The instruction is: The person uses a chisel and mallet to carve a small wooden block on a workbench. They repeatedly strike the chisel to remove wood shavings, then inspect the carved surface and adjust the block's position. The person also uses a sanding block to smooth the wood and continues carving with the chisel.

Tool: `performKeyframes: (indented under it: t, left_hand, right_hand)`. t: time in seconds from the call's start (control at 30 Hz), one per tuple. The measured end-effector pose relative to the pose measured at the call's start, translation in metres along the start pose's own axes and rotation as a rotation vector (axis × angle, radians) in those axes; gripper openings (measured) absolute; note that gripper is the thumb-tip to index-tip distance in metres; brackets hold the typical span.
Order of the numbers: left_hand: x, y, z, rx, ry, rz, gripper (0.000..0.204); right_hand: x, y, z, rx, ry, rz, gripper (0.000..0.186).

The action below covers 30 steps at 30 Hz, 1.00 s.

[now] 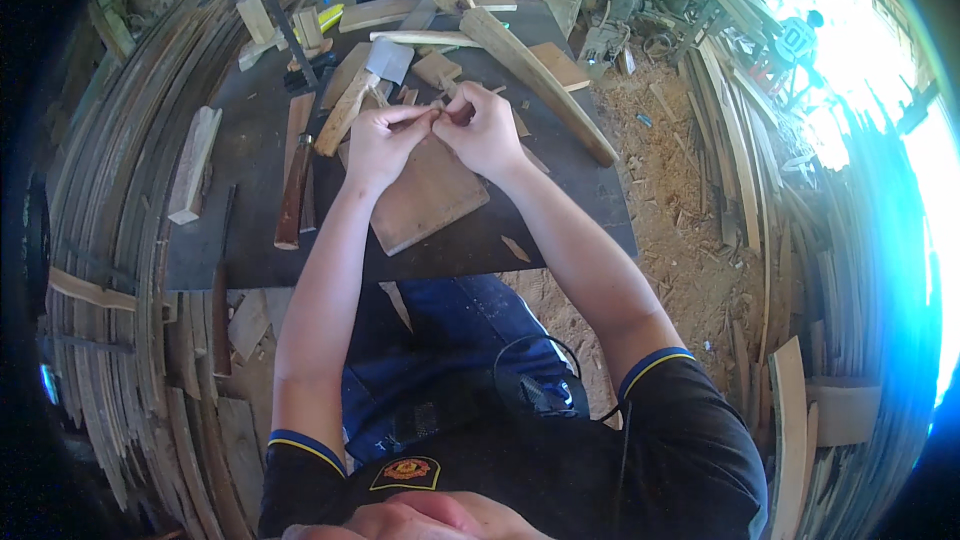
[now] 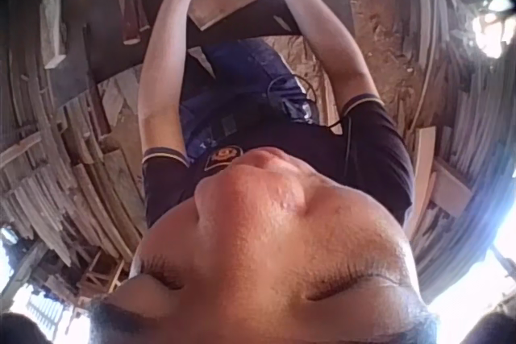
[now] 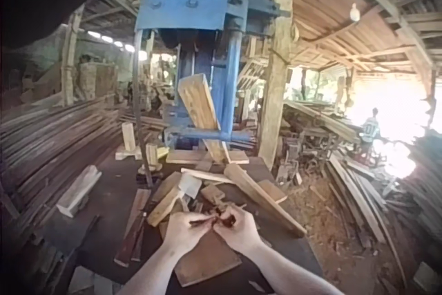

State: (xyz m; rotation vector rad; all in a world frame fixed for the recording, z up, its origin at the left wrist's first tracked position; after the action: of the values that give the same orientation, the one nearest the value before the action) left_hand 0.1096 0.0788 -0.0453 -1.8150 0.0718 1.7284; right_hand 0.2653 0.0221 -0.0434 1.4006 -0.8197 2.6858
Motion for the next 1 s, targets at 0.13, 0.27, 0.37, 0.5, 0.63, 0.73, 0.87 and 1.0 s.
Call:
performKeyframes:
  t: [0.13, 0.27, 0.37, 0.5, 0.63, 0.73, 0.87, 1.0]
  left_hand:
    - [-0.003, 0.001, 0.0, -0.013, -0.007, -0.041, 0.019]
    - [0.0, 0.0, 0.002, -0.068, 0.043, -0.022, 0.022]
    - [0.005, -0.001, 0.006, -0.104, 0.153, 0.019, 0.026]
    - [0.007, -0.003, 0.005, -0.058, 0.192, 0.033, 0.027]
    - [-0.001, -0.001, 0.006, 0.01, -0.118, -0.174, 0.027]
    - [-0.002, -0.001, 0.011, 0.007, -0.155, -0.051, 0.032]
    - [0.007, -0.003, 0.026, 0.028, -0.089, -0.024, 0.029]
    - [0.023, -0.011, 0.029, 0.044, -0.041, 0.003, 0.028]
  right_hand:
    - [0.006, 0.0, 0.0, 0.01, -0.06, -0.092, 0.018]
    - [-0.004, -0.006, -0.004, 0.011, -0.224, -0.116, 0.014]
    - [-0.01, -0.008, -0.002, 0.05, -0.488, -0.266, 0.014]
    - [-0.01, -0.007, 0.006, 0.005, -0.428, -0.276, 0.019]
    - [0.003, -0.002, 0.003, 0.157, -0.231, -0.167, 0.018]
    - [0.016, -0.003, 0.003, -0.002, 0.073, 0.066, 0.022]
    - [0.011, -0.01, -0.012, -0.077, -0.044, 0.124, 0.014]
    - [0.011, -0.007, -0.009, -0.068, -0.057, 0.096, 0.016]
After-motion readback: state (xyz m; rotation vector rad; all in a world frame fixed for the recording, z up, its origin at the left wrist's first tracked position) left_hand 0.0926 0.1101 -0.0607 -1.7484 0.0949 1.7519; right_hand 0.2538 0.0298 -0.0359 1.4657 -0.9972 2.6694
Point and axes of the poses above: each hand's wrist, its own y-axis away from the middle knuckle, its own z-axis out of the back of the hand, x = y × z, the point moved 5 cm from there along -y, towards the middle knuckle, and after that the axes turned 10 degrees about y, right-handed, at the moved point
